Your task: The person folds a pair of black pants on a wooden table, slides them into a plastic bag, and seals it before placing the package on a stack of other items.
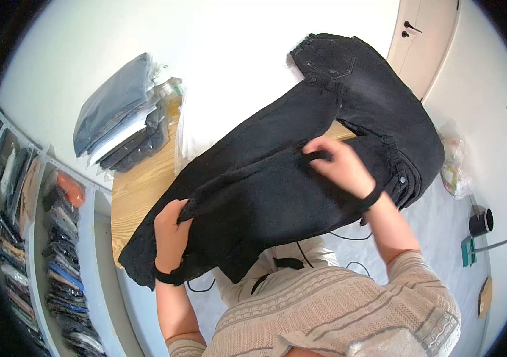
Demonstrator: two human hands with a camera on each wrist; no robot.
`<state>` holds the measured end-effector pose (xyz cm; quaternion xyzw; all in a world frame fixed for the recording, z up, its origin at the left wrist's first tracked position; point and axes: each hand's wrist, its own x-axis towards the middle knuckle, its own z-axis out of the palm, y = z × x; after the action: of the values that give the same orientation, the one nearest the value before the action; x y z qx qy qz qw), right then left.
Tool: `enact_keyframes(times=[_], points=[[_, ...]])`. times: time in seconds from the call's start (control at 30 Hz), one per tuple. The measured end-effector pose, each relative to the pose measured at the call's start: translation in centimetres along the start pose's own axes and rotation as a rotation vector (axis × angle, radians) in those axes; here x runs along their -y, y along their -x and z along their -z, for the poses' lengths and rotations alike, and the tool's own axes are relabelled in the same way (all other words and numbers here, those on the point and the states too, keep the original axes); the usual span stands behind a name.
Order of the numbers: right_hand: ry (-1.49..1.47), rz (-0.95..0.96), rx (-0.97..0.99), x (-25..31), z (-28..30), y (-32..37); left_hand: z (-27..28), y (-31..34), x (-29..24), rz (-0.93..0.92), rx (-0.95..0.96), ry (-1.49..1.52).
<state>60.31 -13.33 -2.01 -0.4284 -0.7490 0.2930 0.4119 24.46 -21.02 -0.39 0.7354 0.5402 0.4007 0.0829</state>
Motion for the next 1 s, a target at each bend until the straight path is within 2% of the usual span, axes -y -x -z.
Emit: enact_keyframes(times=[0.03, 0.07, 0.1, 0.17, 0.23, 0.3, 0.37, 0.4, 0.43, 0.47, 0.53, 0.63, 0.7, 0.77, 0.83, 0.9, 1.0], points=[[0.159, -0.196, -0.023, -2.2, 2.4, 0.4, 0.3, 0.0, 0.1, -0.004, 0.005, 0.008], [0.387, -0.252, -0.014, -5.9, 4.7, 0.8, 0.6, 0.0, 0.1, -0.042, -0.024, -0.022], [0.662, -0.168, -0.057, -7.6, 6.1, 1.5, 0.8, 0.0, 0.3, -0.080, -0.055, -0.050], [0.829, -0.084, -0.065, -10.9, 8.0, 2.5, 1.1, -0.2, 0.5, -0.056, -0.033, -0.035], [0.950, -0.296, -0.001, -10.0, 8.1, 1.8, 1.5, -0.3, 0.2, -0.058, -0.098, -0.053], [0.978, -0.331, 0.024, -8.2, 8.4, 0.1, 2.2, -0.4, 0.3, 0.001, -0.082, -0.035], [0.998, -0.361, 0.045, -7.5, 8.6, -1.5, 2.8, -0.4, 0.4, -0.072, -0.164, -0.100], [0.993, -0.112, -0.038, -7.6, 8.7, -2.3, 3.1, -0.1, 1.0, -0.075, -0.169, -0.107], [0.975, 0.136, -0.122, -7.8, 8.7, -3.1, 3.2, 0.1, 1.9, -0.114, -0.274, -0.194], [0.970, 0.141, -0.129, -8.1, 8.6, -3.9, 3.4, 0.1, 2.3, -0.154, -0.379, -0.280], [0.932, 0.177, 0.034, -9.4, 8.0, -5.7, 4.7, -0.5, 1.3, -0.126, -0.350, -0.231], [0.890, 0.198, 0.171, -11.6, 6.9, -7.6, 6.2, -1.0, -0.2, -0.088, -0.319, -0.157], [0.852, 0.218, 0.157, -12.5, 6.4, -8.2, 6.8, -1.0, -0.6, -0.076, -0.322, -0.139], [0.884, 0.301, 0.045, -13.0, 6.4, -8.7, 7.4, -1.0, -0.6, -0.098, -0.362, -0.210], [0.783, 0.400, -0.207, -11.2, 7.2, -8.7, 8.6, -0.9, 0.3, -0.111, -0.440, -0.230], [0.777, 0.470, -0.354, -8.7, 8.8, -8.6, 10.6, -0.4, 2.0, -0.039, -0.478, -0.388], [0.789, 0.496, -0.520, -4.5, 11.6, -7.7, 14.2, -0.6, 2.3, 0.049, -0.481, -0.287]])
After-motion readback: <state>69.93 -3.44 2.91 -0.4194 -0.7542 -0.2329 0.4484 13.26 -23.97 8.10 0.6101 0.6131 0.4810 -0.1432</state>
